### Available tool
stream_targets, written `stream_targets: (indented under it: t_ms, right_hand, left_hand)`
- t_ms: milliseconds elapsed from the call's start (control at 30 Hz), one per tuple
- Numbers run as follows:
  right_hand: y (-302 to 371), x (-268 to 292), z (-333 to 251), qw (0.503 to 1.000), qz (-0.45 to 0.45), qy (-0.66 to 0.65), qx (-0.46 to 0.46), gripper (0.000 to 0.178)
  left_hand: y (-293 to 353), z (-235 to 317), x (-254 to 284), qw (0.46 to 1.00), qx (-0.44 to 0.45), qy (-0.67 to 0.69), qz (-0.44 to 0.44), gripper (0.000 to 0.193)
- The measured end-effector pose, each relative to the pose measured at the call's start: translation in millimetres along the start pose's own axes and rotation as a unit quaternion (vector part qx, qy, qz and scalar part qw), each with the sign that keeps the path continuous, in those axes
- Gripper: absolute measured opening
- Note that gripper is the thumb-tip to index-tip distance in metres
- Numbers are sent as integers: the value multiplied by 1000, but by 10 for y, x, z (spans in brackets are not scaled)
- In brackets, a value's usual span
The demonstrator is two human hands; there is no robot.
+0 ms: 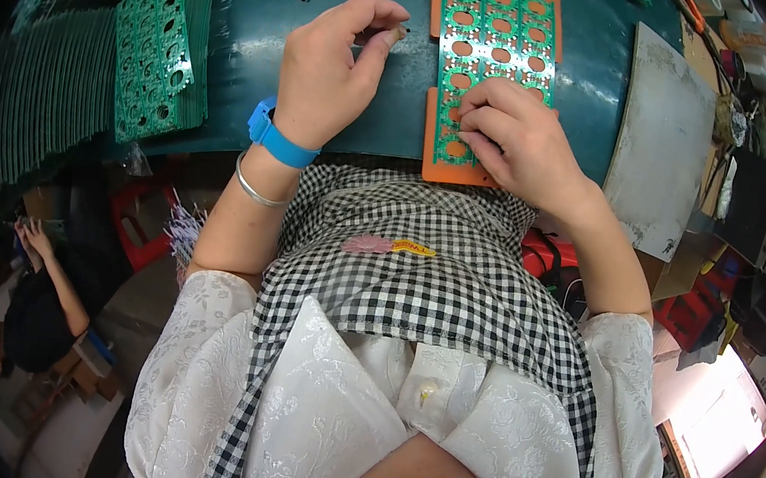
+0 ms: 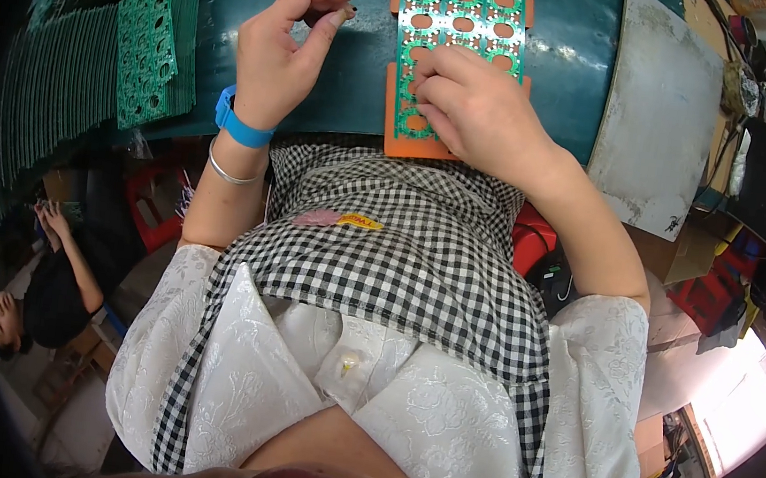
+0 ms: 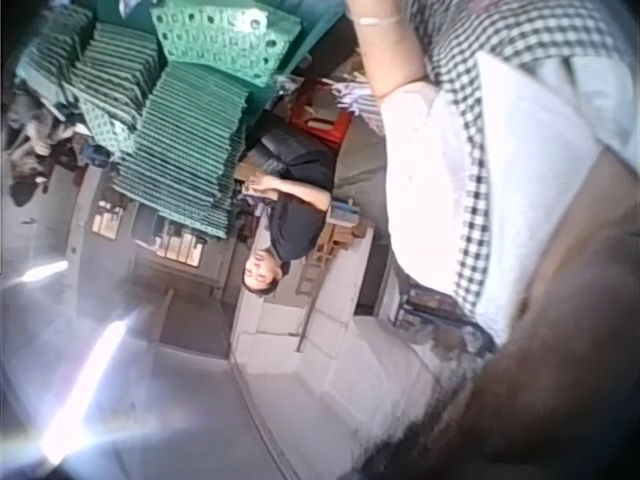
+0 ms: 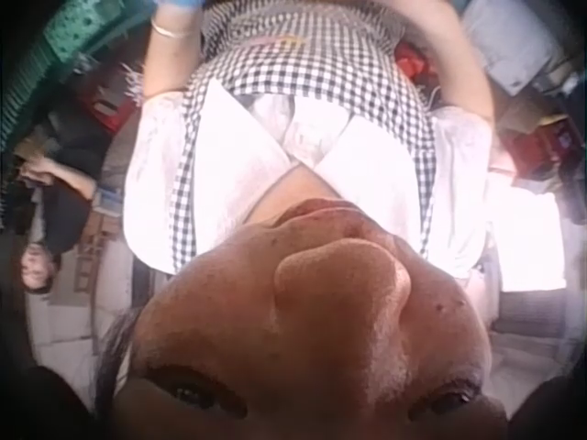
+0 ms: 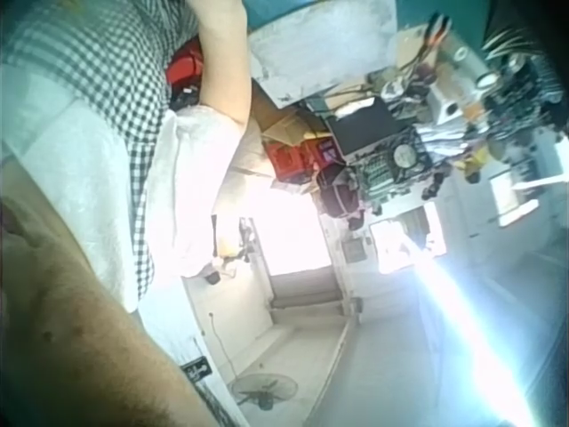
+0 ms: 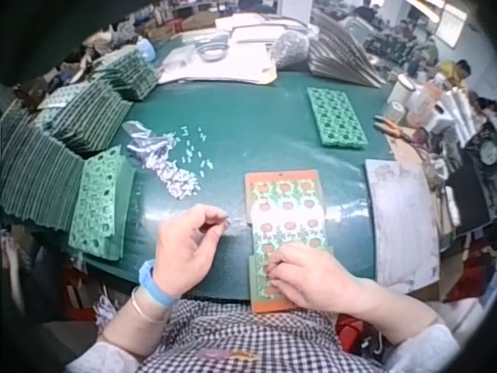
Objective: The person positions a circuit board frame onto an assembly jig and inserts small electronic components into the board's slots by hand.
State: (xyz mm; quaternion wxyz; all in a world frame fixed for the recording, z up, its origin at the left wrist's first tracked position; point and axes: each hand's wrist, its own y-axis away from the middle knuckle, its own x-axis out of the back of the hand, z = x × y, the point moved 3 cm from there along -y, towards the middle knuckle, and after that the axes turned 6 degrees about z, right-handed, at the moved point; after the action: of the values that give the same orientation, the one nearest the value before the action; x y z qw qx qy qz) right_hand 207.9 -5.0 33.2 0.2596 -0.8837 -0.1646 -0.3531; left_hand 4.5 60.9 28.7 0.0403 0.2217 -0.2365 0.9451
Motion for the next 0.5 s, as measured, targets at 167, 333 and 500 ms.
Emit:
stream_targets:
  t_ms: [167, 333, 500]
  right_hand:
    - [-36, 21, -32, 999, -19, 9, 27, 13]
    - [-18, -2, -26, 998, -54, 31, 23, 17]
    - [-144, 210, -10, 1000, 0, -23, -3, 18]
  left_hand:
    - [48, 83, -42, 1000, 0, 14, -11, 17]
    - [48, 126, -80, 999, -15, 38, -13, 19]
    - [70, 215, -121, 996, 20, 86, -15, 25]
